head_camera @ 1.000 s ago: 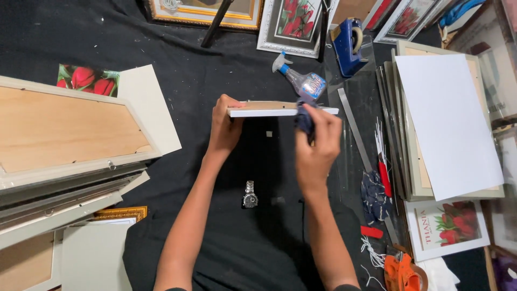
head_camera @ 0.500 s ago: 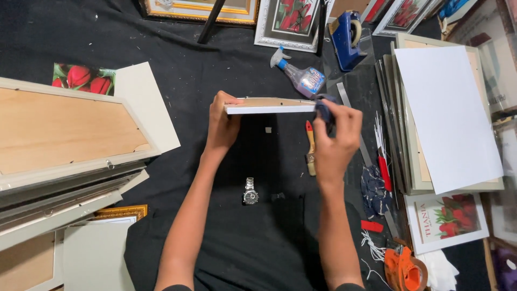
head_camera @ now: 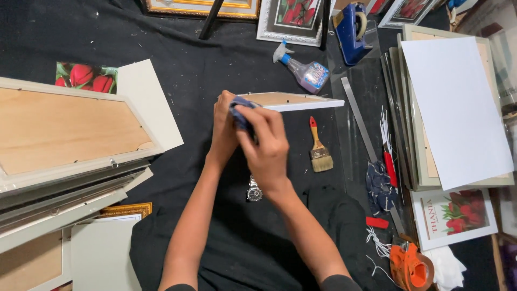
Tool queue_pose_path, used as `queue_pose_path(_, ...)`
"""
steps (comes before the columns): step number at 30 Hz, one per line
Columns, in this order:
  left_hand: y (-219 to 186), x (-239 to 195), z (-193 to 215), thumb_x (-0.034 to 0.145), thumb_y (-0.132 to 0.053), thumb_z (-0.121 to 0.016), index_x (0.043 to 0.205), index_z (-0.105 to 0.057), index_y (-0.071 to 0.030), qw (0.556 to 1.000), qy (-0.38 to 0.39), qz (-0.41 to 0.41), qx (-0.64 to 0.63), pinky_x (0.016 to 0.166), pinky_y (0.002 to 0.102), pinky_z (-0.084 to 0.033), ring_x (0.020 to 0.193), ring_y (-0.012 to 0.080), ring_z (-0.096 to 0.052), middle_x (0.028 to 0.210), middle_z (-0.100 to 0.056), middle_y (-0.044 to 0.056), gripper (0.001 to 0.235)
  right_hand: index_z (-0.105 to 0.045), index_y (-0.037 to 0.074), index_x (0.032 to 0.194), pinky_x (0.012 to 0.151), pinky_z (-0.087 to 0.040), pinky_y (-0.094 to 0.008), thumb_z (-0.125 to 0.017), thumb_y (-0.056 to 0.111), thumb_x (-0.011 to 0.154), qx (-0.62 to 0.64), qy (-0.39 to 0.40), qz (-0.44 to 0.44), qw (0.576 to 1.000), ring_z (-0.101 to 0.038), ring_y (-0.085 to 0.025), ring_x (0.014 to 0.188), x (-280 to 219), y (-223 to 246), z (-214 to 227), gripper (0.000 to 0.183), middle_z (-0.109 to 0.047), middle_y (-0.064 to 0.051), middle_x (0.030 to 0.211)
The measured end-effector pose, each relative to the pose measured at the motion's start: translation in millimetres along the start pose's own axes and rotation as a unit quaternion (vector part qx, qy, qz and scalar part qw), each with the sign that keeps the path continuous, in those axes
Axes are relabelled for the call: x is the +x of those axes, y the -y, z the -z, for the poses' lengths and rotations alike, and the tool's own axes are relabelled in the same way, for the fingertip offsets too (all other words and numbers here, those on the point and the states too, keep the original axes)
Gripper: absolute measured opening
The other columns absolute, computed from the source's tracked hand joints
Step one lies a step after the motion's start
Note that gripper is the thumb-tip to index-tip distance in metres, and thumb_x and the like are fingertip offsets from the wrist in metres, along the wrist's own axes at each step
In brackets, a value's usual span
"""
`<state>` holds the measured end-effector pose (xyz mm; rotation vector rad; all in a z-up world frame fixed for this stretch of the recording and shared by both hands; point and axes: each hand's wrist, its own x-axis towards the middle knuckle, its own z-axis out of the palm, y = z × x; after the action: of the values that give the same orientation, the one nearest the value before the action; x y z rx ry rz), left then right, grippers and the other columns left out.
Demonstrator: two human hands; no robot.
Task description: The person is cleaning a picture frame with a brush, inserting artwork, and then securing the wooden backing using a framing tool.
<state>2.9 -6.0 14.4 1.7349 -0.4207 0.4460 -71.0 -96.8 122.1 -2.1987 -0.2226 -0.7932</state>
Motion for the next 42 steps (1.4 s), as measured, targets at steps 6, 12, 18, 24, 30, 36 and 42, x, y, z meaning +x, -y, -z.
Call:
queue_pose_path(6, 18, 1, -10, 0.098, -0.012, -0.069, 0.097, -0.06, -0.015, 0.998, -0.045, -0.029, 0.017, 0.08, 0.04, -0.049, 0.082, 0.0312, -0.06, 0.086, -0.059, 0.004, 0.01, -0.069, 0.007, 0.118, 0.094, -0.048, -0.046, -0.076, -0.002, 0.088, -0.125, -0.06, -0.005, 0.99, -0.059, -0.036, 0.102, 18, -71, 79, 0.032, -0.054, -0.01, 0.105)
queue_pose_path(12, 13, 1, -7, 0.096, -0.006, -0.07, 0.1, -0.061, -0.014, 0.998, -0.048, -0.037, 0.002, 0.081, 0.043, -0.051, 0.085, 0.0344, -0.063, 0.089, -0.062, 0.005, 0.012, -0.051, 0.002, 0.119, 0.101, -0.035, -0.045, -0.048, 0.002, 0.104, -0.075, -0.052, -0.017, 0.996, -0.049, -0.036, 0.108, 29, -56, 99, 0.015, -0.052, -0.017, 0.116)
queue_pose_path(18, 17, -3, -7, 0.098, -0.009, -0.069, 0.102, -0.059, -0.015, 0.999, -0.036, -0.024, 0.021, 0.084, 0.041, -0.049, 0.09, 0.031, -0.063, 0.092, -0.061, 0.002, 0.013, -0.05, 0.011, 0.146, 0.097, -0.039, -0.051, -0.08, 0.03, 0.097, -0.133, 0.168, 0.08, 0.974, -0.048, -0.041, 0.099, 25, -30, 74, 0.061, -0.043, -0.011, 0.107)
queue_pose_path(24, 20, -4, -9, 0.095, -0.013, -0.076, 0.106, -0.06, -0.019, 0.999, -0.021, -0.016, 0.027, 0.088, 0.039, -0.048, 0.095, 0.0266, -0.063, 0.097, -0.061, -0.001, 0.02, -0.068, 0.024, 0.117, 0.078, -0.037, -0.044, -0.088, 0.022, 0.092, -0.281, 0.093, 0.123, 0.947, -0.045, -0.03, 0.093, 27, -40, 49, 0.032, -0.036, -0.001, 0.104)
queue_pose_path(30, 31, -4, 14, 0.098, -0.034, -0.086, 0.143, -0.041, -0.013, 0.987, 0.024, 0.036, 0.157, 0.118, 0.051, -0.037, 0.141, 0.0413, -0.042, 0.147, -0.037, 0.021, 0.067, -0.068, 0.013, 0.112, 0.084, -0.041, -0.046, -0.078, -0.005, 0.098, -0.19, 0.031, 0.087, 0.977, -0.041, -0.033, 0.104, 29, -64, 51, 0.026, -0.038, -0.013, 0.111)
queue_pose_path(36, 82, -25, 13, 0.086, -0.046, -0.091, 0.143, -0.024, -0.008, 0.965, -0.04, 0.255, 0.039, 0.114, 0.049, -0.038, 0.141, 0.0383, -0.035, 0.145, -0.03, 0.024, 0.095, -0.059, 0.002, 0.107, 0.08, -0.043, -0.044, -0.06, -0.02, 0.09, -0.113, -0.074, 0.056, 0.989, -0.047, -0.03, 0.098, 43, -54, 90, 0.028, -0.039, -0.013, 0.111)
queue_pose_path(42, 60, -15, 22, 0.097, -0.026, -0.094, 0.16, -0.017, -0.029, 0.973, -0.097, 0.156, -0.138, 0.125, 0.047, -0.038, 0.152, 0.0434, -0.045, 0.162, -0.036, 0.023, 0.099, -0.054, 0.003, 0.107, 0.086, -0.038, -0.038, -0.053, 0.045, 0.112, -0.068, -0.066, -0.003, 0.995, -0.044, -0.026, 0.097, 34, -78, 100, 0.042, -0.041, -0.011, 0.105)
